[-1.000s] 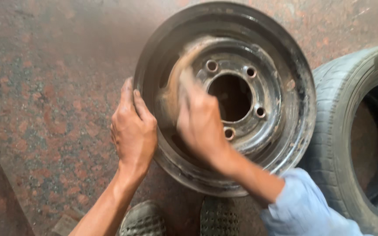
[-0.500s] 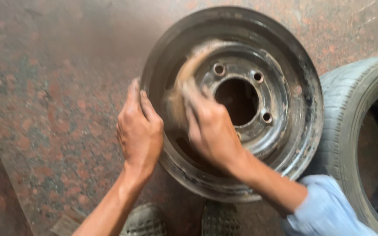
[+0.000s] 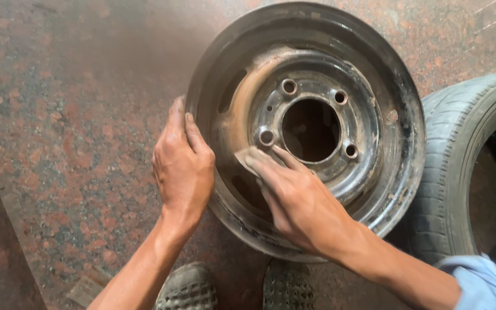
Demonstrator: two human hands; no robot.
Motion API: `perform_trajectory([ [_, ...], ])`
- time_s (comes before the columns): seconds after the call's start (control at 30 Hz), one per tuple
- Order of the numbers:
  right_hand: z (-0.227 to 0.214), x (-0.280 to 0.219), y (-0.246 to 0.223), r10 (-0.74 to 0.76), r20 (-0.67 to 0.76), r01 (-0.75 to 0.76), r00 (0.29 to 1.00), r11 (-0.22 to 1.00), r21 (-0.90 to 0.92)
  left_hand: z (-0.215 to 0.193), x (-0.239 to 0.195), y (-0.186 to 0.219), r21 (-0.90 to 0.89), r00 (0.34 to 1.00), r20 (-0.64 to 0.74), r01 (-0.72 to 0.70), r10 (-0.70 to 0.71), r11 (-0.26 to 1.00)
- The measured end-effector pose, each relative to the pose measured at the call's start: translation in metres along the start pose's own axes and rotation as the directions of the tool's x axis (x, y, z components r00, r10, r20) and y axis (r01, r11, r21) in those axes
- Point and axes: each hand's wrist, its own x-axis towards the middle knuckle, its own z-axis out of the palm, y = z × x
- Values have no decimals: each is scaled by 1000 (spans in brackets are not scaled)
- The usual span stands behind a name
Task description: The person scrubs a metal wheel rim with a small abrasive pad, focusing on the outer edge and inner surfaces. The person rotates the rim to access different areas and continues scrubbing the central hub and spokes.
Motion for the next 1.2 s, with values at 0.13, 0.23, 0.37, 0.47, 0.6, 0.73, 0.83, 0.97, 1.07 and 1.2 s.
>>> perform_trajectory([
  [0.13,18,10,8,25,-53,-29,998,997,-69,5,-3,-2,21,1000,6,19,-19,1000],
  [0.23,19,5,-1,85,-71,-88,994,995,-48,-1,-2,-4,25,1000,-8,3,-3,1000],
  [0.37,19,-6,-20,109,-84,-123,991,974,-193,3,3,0,7,1000,-12,-6,6,1000],
  [0.47,33,15,-3,122,-185,-168,975,952,-256,3,1,-3,24,1000,-7,10,-10,1000],
  [0.6,28,3,-5,128,-160,-157,979,971,-179,1,0,-2,33,999,-32,-38,39,999],
  [0.73,36,18,11,140,-208,-180,968,965,-189,3,-2,-1,3,1000,-21,-6,6,1000],
  [0.83,34,14,12,141,-202,-174,969,972,-157,1,-1,-2,-13,999,-4,46,-46,999],
  [0.97,34,5,3,134,-182,-159,974,978,-132,5,3,-3,-21,1000,-21,-6,5,1000],
  [1.07,38,36,31,155,-252,-213,955,952,-221,5,-1,-7,-9,1000,-26,-13,13,1000],
  [1.2,32,15,17,125,-181,-156,976,973,-168,2,0,-4,30,999,-13,-30,31,999],
])
